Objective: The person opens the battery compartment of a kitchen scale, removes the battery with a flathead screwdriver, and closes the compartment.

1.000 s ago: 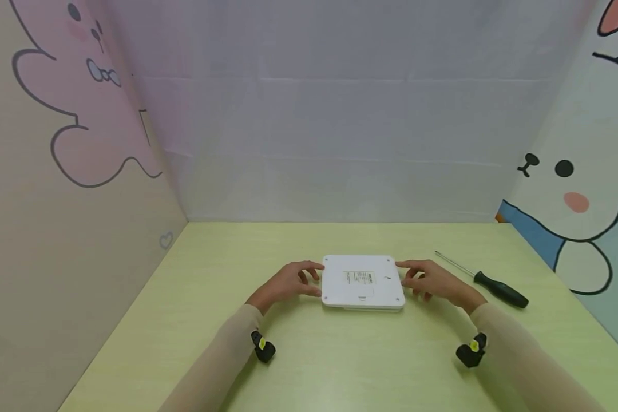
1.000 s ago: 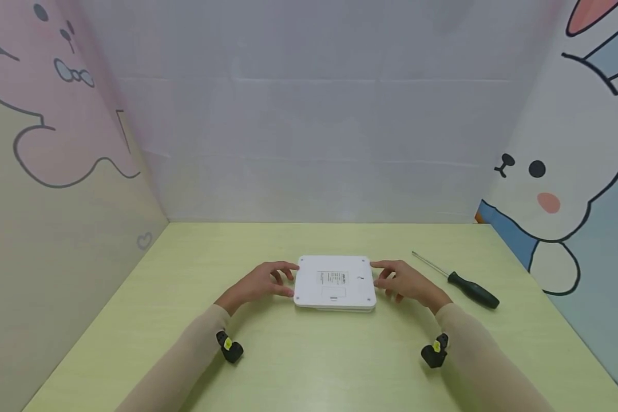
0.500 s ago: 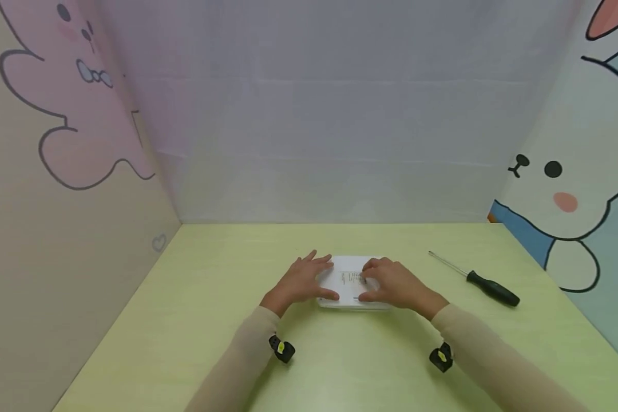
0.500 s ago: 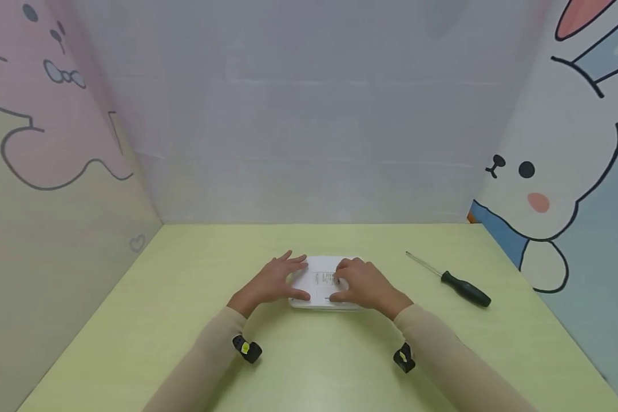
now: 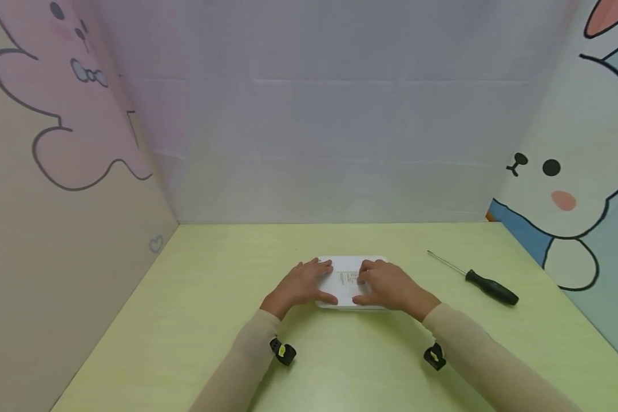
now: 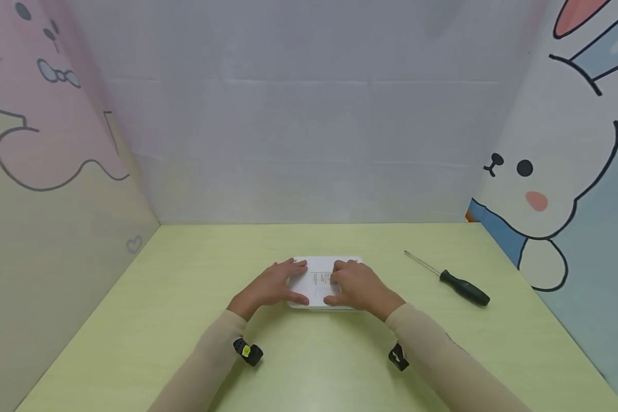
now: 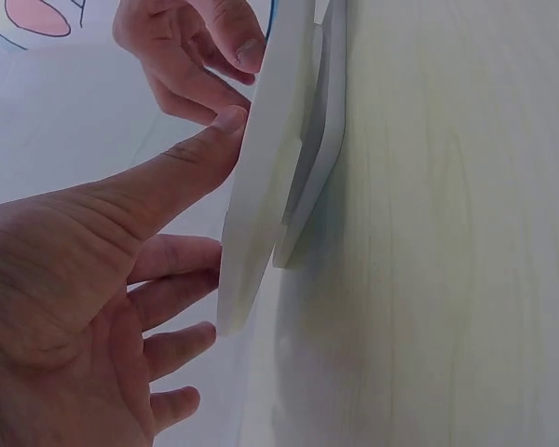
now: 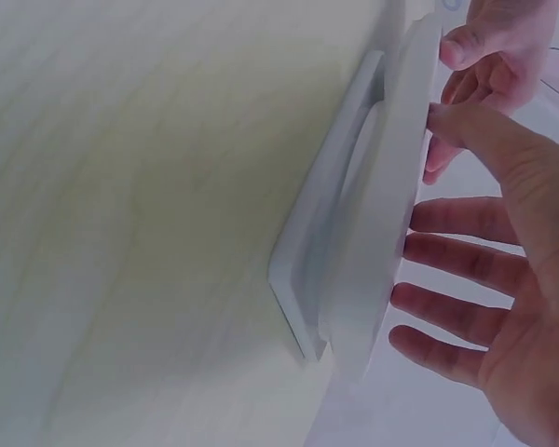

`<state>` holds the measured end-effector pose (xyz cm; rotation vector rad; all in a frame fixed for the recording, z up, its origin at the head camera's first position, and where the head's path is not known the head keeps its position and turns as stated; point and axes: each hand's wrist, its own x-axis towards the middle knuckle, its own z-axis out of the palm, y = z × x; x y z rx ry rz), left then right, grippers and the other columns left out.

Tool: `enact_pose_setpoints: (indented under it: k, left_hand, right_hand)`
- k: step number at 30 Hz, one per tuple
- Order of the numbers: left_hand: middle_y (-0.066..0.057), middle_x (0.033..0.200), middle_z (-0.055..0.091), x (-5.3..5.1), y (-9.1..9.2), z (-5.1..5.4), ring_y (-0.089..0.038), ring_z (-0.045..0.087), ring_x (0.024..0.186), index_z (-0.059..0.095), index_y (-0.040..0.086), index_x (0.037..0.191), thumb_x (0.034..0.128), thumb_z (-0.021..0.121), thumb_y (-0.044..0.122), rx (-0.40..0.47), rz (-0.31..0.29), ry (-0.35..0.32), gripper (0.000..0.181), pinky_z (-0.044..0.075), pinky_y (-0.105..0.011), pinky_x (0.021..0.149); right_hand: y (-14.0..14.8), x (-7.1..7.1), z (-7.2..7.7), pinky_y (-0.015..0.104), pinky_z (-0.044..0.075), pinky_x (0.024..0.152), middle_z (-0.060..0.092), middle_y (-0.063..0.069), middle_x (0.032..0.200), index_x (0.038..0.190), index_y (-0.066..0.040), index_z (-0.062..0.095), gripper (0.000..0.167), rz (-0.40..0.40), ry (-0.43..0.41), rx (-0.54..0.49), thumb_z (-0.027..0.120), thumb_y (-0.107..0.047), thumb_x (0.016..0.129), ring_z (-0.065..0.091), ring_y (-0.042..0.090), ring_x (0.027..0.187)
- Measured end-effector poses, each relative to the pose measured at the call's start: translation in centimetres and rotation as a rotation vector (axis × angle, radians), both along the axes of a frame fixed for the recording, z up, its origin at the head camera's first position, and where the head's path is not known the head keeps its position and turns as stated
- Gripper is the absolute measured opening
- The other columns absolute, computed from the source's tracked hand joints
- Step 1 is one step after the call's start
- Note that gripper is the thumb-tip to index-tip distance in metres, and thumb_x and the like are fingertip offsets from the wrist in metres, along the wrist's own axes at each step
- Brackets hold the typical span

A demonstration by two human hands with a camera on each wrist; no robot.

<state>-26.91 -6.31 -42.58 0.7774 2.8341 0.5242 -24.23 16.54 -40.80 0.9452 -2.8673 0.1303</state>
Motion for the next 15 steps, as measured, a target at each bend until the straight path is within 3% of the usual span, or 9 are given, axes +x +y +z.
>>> enact_pose_setpoints:
  k: [15]
  left_hand:
    - [0.003,0.157,0.037,0.0,-0.2,-0.1,-0.026,0.024,0.15,0.045,0.014,0.147,0.0779,0.077,0.052,0.021,0.0,-0.024,0.085,0.019,-0.051,0.121]
  right_hand:
    - [0.2,0.8,-1.4,0.041,0.058,0.07,0.072,0.006,0.091,0.078,-0.012,0.07,0.029,0.109,0.259,0.021,0.072,-0.041,0.083,0.066,0.024,0.069]
